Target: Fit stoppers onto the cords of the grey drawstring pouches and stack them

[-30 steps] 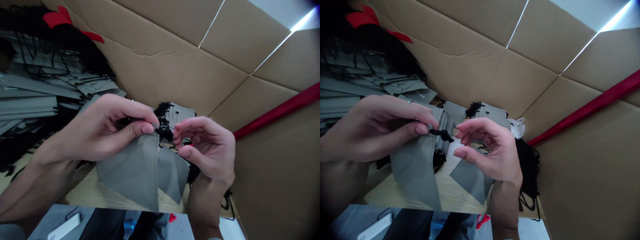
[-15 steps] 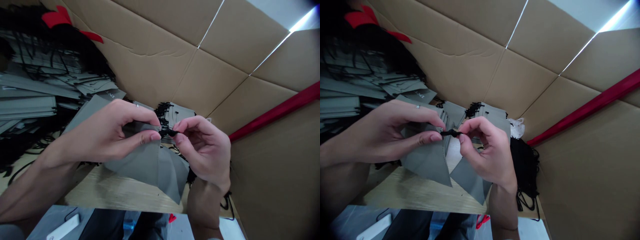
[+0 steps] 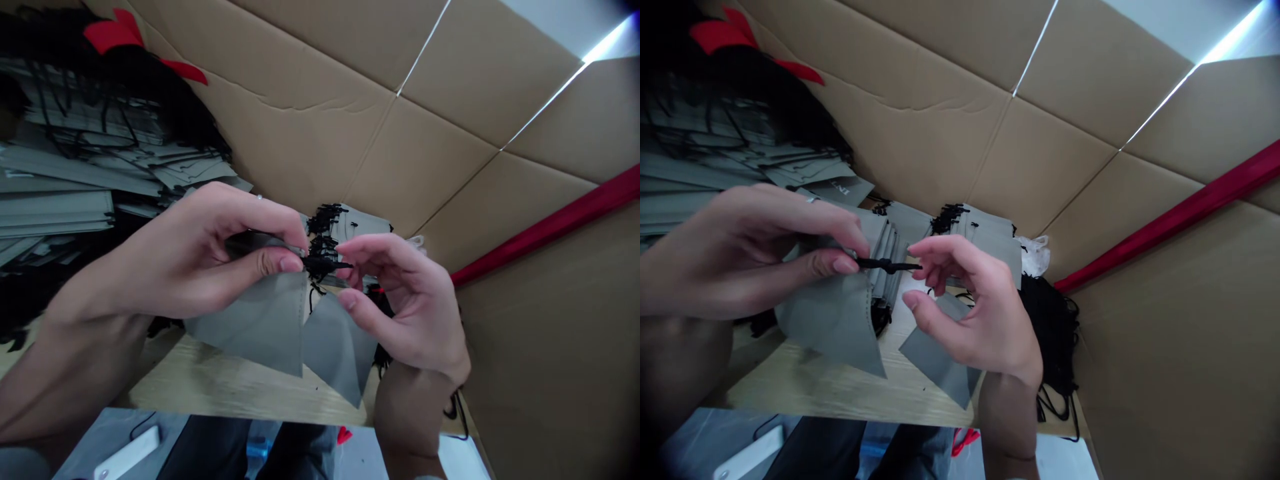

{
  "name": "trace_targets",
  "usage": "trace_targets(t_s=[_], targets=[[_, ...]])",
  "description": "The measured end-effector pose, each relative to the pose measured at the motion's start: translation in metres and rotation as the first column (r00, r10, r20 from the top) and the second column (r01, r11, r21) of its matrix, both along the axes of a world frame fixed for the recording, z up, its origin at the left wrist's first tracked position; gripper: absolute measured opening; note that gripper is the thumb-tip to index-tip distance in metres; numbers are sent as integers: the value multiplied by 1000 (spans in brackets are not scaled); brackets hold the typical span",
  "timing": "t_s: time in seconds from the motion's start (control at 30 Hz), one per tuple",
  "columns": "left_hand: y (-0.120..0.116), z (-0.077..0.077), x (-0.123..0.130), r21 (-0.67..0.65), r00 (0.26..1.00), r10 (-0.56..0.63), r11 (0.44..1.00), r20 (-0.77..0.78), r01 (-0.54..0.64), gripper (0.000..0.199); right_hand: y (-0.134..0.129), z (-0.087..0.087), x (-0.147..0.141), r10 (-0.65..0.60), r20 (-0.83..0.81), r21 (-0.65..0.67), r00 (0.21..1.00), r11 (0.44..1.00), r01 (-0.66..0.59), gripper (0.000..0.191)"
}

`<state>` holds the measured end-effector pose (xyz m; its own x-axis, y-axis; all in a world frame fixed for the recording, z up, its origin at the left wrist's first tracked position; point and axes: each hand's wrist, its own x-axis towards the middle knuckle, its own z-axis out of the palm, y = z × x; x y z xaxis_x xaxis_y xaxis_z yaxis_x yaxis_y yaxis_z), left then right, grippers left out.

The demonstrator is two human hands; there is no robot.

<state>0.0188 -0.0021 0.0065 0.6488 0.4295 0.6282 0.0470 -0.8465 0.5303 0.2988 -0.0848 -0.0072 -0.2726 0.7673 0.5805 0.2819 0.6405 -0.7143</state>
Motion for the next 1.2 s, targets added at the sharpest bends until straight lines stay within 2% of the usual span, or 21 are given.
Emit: trace_targets(t_s=[0.1, 0.27, 0.47, 0.57, 0.63, 0.8, 1.0, 1.1, 1.2], targets=[[-1, 1, 2, -7, 1000, 13, 1000, -11, -14, 21, 3, -4, -1, 10, -25, 16, 1000, 1000, -10, 43], [-3, 1, 7, -2, 998, 41, 999, -51, -41, 22, 6, -7, -6, -102, -37, 100, 994, 989, 106, 20], [-9, -7, 18, 49, 998, 65, 997, -1, -65, 10, 4, -5, -7, -139, 26, 92, 990, 986, 137, 7], [-9, -10, 19, 74, 995, 97, 993, 6, -97, 13, 3, -4, -4, -157, 80, 62, 984, 986, 152, 8], [-8, -10, 19, 38, 995, 96, 995, 3, -96, 15, 3, -4, -1, -145, 122, 45, 982, 989, 141, 9], [-3, -7, 15, -94, 1000, 11, 996, 0, -11, 12, 4, -5, 3, -109, 150, 38, 983, 994, 104, 10], [-2, -3, 11, -170, 999, -44, 985, -17, 40, 14, 2, -3, 5, -89, 179, 47, 980, 996, 82, 14], [-2, -2, 12, -177, 999, -29, 984, 17, 31, 16, 2, -2, 5, -87, 171, 44, 981, 996, 81, 16], [-6, -2, 16, -139, 998, 24, 990, 56, -16, 14, 4, -4, -2, -27, 110, 47, 994, 999, 22, 40]])
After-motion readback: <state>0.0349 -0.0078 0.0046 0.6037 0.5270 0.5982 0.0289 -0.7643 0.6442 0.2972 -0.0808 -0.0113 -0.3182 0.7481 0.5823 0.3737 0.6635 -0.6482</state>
